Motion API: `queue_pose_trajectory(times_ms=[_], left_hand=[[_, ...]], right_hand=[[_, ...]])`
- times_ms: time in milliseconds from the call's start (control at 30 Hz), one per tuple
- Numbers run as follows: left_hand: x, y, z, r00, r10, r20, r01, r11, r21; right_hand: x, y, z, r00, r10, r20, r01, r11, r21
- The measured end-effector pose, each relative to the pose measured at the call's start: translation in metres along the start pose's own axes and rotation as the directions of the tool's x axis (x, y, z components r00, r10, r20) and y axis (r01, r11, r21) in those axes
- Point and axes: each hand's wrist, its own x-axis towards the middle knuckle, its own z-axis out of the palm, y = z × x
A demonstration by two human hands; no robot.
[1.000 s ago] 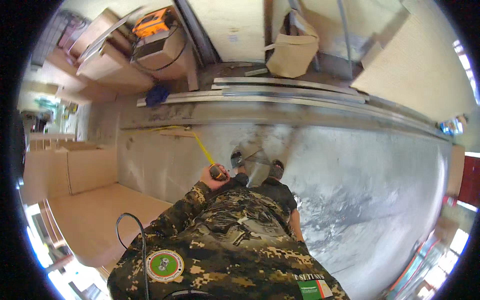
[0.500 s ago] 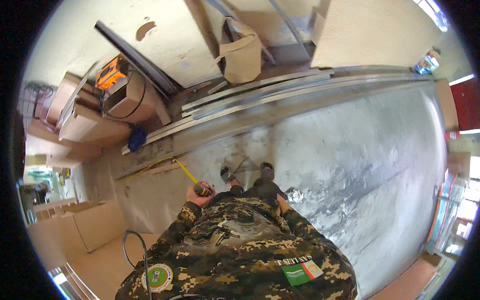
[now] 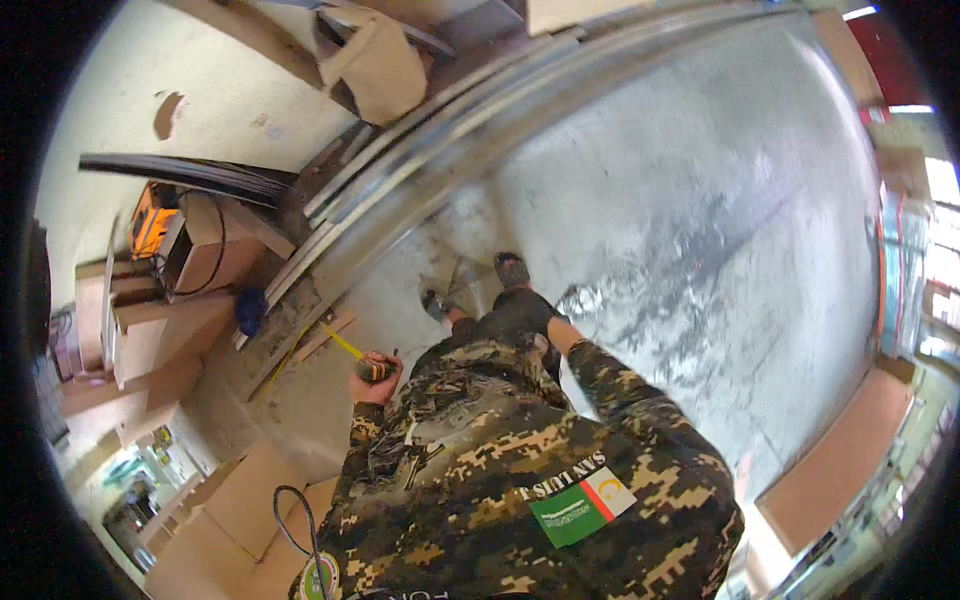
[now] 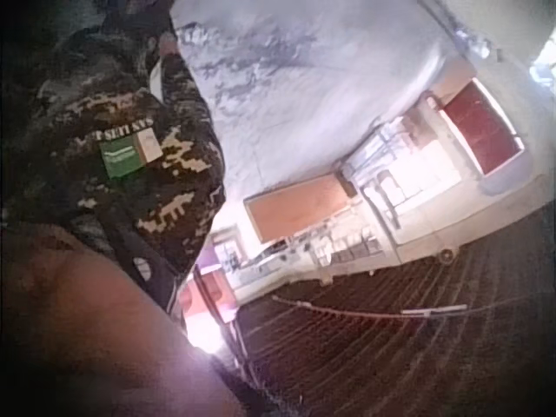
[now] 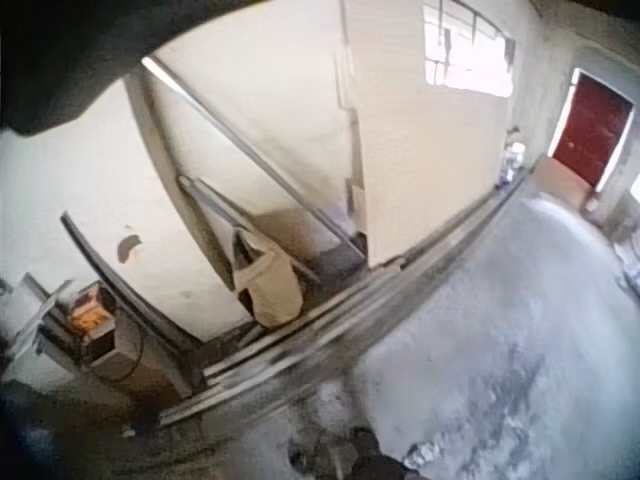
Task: Measuring metal profiles using a tape measure and marking them in a workshop.
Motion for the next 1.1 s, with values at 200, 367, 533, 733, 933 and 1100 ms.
queue_pose_trajectory(times_ms=[200,367,533,733,933,1100], left_hand=[[0.007,0.009,-0.012,0.999,-0.018,-0.049,0.019,0.999,0.027],[0.005,0.017,-0.012,0.992,-0.069,-0.108,0.076,0.995,0.065],[-0.003,0.023,-0.005,0.997,-0.042,-0.067,0.050,0.990,0.130],[-0.005,0.035,-0.002,0.993,-0.093,-0.077,0.102,0.986,0.132],[-0.005,0.051,-0.011,0.990,-0.116,-0.085,0.129,0.977,0.169],[-0.007,0.059,-0.019,0.988,-0.082,-0.134,0.108,0.974,0.199]], right_hand=[[-0.026,0.009,-0.009,0.997,0.009,0.083,-0.003,0.998,-0.069],[-0.093,-0.001,-0.062,0.849,0.079,0.522,0.131,0.926,-0.354],[-0.130,0.016,-0.129,0.773,-0.254,0.582,-0.073,0.875,0.479],[-0.032,0.065,-0.025,0.885,-0.214,0.413,-0.326,0.349,0.879],[0.019,0.005,0.096,0.990,0.138,-0.024,-0.132,0.975,0.180],[0.017,-0.024,0.085,0.970,0.095,-0.222,-0.091,0.995,0.027]])
